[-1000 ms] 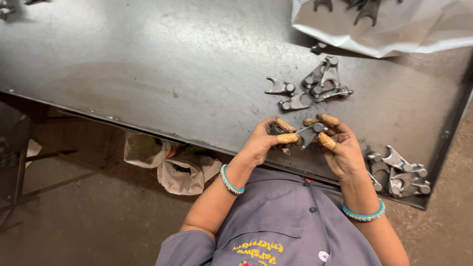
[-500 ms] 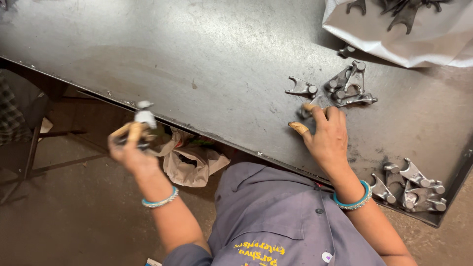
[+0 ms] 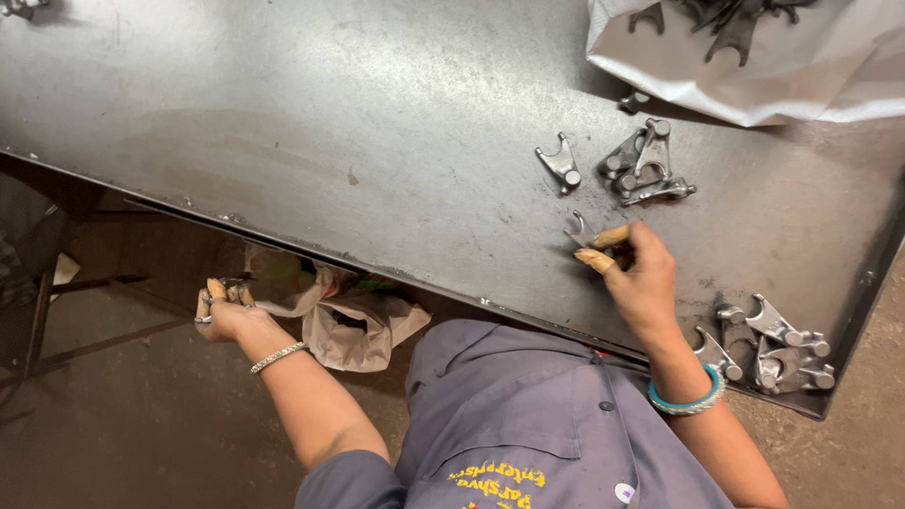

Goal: The person stands at a metal workbench handling small metal fork-shaped castings, picking them up one at a time, turning and rubbing them with their fingers, and placing them in a pile on the bench. They occasionally toss castings into a white bag on the table and gather pieces from the pile to rework them.

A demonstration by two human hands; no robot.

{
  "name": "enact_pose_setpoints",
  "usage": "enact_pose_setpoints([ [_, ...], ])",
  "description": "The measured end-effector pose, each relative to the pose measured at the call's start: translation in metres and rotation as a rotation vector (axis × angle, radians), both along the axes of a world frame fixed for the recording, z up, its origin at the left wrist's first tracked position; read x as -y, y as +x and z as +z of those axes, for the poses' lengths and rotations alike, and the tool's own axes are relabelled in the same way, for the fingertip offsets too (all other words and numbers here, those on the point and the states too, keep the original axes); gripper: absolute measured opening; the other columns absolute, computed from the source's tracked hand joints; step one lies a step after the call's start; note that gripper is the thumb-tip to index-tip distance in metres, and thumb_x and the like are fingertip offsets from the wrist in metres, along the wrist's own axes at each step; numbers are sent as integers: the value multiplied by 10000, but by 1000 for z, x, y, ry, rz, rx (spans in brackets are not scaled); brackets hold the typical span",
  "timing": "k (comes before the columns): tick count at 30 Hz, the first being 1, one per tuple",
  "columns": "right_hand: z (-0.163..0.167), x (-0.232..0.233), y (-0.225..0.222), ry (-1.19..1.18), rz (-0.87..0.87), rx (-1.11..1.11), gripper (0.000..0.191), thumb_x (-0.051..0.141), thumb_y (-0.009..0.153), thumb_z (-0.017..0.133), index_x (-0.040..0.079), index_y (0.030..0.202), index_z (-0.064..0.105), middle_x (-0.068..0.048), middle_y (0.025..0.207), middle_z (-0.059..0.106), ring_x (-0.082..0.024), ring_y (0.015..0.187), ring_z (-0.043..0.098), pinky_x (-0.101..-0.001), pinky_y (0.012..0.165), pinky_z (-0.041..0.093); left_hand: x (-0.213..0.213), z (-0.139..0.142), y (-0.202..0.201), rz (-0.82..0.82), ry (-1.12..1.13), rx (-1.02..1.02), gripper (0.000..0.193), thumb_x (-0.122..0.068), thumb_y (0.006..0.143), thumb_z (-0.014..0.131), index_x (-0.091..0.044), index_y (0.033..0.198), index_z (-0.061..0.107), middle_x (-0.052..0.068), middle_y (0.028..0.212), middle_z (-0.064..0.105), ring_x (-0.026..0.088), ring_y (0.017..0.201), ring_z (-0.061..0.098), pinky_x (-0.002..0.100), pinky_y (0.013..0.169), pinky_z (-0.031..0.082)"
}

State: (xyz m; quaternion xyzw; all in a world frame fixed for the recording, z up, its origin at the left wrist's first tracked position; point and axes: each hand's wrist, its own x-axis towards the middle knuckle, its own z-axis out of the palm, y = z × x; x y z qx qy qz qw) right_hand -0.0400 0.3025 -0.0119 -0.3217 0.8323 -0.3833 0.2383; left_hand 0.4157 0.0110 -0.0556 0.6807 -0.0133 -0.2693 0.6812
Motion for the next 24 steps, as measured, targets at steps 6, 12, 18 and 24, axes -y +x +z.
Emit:
enact_pose_setpoints([
  [6, -26, -33, -32, -445, -136, 1161, 367, 170, 906, 764, 83, 1207, 573, -166, 1028, 726, -231, 853, 719, -348, 645, 580, -6, 32, -56, -364, -203, 83, 197, -144, 907, 846, -77, 1034, 710, 87, 928, 775, 141, 665, 623, 263, 520, 471],
  [12, -31, -38, -37, -481, -105, 1283, 336, 191, 951, 719, 64, 1227, 575, -238, 1076, 727, -317, 890, 726, -351, 655, 581, -59, 48, -184, -841, -295, 52, 171, -98, 915, 729, -138, 1067, 665, 33, 997, 725, 160, 762, 740, 314, 541, 635],
  [18, -1, -24, -22, -437, -46, 1156, 259, 179, 994, 657, 8, 1174, 584, -250, 1030, 739, -294, 793, 742, -347, 594, 594, -151, 17, -291, -1594, 46, -557, 300, -106, 983, 657, -14, 1268, 669, 151, 1002, 747, 192, 792, 733, 331, 614, 611],
  [24, 43, 9, -2, -217, 236, 290, 210, 85, 895, 781, 23, 1091, 742, -120, 982, 728, -223, 756, 667, -331, 566, 533, -173, 2, -305, -1511, 165, -1107, 440, -318, 947, 705, -33, 1279, 657, 119, 1047, 758, 228, 910, 742, 393, 748, 642],
])
